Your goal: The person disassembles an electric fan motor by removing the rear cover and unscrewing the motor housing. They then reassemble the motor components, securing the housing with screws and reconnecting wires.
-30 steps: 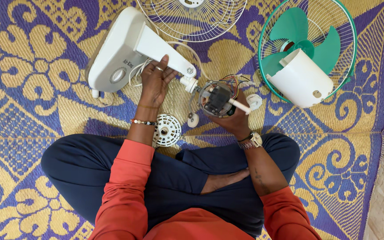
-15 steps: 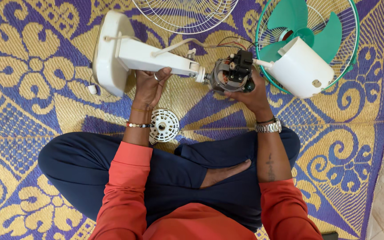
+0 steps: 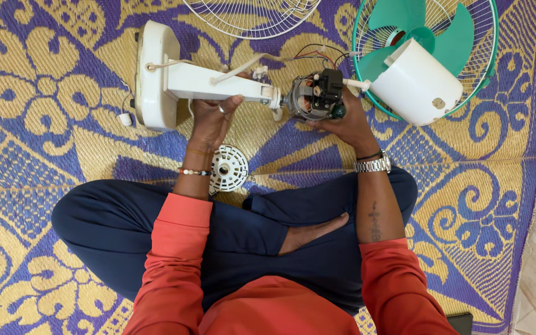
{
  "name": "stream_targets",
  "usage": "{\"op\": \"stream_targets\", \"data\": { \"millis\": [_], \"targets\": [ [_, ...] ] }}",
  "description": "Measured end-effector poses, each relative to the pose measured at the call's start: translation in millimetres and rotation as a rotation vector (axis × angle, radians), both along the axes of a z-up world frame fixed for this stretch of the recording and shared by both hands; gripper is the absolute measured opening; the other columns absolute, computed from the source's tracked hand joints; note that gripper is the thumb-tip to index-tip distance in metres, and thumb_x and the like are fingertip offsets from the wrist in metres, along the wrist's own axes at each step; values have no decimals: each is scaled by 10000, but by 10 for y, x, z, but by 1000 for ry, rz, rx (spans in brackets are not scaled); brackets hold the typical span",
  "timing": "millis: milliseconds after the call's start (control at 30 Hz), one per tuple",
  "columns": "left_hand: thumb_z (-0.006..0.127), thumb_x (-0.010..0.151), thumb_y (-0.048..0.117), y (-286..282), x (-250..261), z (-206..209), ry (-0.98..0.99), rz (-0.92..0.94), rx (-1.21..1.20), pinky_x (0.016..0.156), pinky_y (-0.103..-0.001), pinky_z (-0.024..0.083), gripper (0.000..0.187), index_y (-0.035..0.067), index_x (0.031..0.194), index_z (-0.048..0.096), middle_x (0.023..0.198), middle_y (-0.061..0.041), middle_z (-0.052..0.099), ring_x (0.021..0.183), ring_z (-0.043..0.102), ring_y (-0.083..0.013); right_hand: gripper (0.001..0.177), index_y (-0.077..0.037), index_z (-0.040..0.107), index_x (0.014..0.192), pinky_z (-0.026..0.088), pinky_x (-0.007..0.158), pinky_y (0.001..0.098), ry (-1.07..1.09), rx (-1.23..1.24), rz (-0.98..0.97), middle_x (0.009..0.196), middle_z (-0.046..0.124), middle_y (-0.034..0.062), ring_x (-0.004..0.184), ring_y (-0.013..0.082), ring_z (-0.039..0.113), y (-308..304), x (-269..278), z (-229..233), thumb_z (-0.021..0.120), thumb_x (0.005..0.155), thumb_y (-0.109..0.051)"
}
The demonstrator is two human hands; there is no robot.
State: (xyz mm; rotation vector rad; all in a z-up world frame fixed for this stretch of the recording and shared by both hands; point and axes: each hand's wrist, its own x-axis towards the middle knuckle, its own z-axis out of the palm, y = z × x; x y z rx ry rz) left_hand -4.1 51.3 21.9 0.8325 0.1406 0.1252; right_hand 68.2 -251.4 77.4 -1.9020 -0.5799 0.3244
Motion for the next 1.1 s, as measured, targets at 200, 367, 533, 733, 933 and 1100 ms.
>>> {"op": "stream_targets", "data": {
  "millis": [200,367,533,733,933,1100],
  "targets": [
    [868,855,171,-389,117,-110,62,-156,251,1026,-339,606,581,31,1351,600,1250,-121,723,1154,710,-204,783,-20,559,1393,552,1072,351,-49,-3,21,1318,692,100,1220,200,668,-39,8,-128,970,738,-141],
    [847,858,290,-542,197,-156,127,-257,347,979,-325,574,696,36,1435,553,1268,-99,732,1174,680,-191,792,-26,548,1391,558,1069,340,-33,-39,4,1319,695,93,1226,196,678,-48,3,-154,973,734,-151],
    [859,810,236,-577,296,-225,172,-274,396,961,-358,573,814,72,1496,452,1190,-121,696,1116,676,-205,861,-32,504,1458,540,1101,345,38,16,2,1360,670,82,1265,189,643,-9,14,-117,960,734,-122],
    [837,862,173,-555,340,-318,123,-333,373,1030,-332,537,515,17,1325,673,1254,-106,721,1193,664,-202,861,-33,509,1451,529,1107,340,81,33,1,1363,653,69,1269,174,622,-16,34,-164,964,725,-120],
    [807,898,174,-529,310,-261,194,-396,327,874,-342,564,425,23,1281,703,1091,-119,720,987,666,-238,742,-31,615,1317,576,1004,325,18,-62,-43,1245,711,63,1139,156,676,-37,5,-193,988,686,-144],
    [793,902,144,-513,284,-293,110,-366,450,839,-313,567,375,24,1243,693,1122,-65,728,1027,691,-172,680,-33,660,1260,591,954,319,40,-122,-37,1178,738,57,1066,139,691,-53,-9,-197,990,676,-137]
  ]
}}
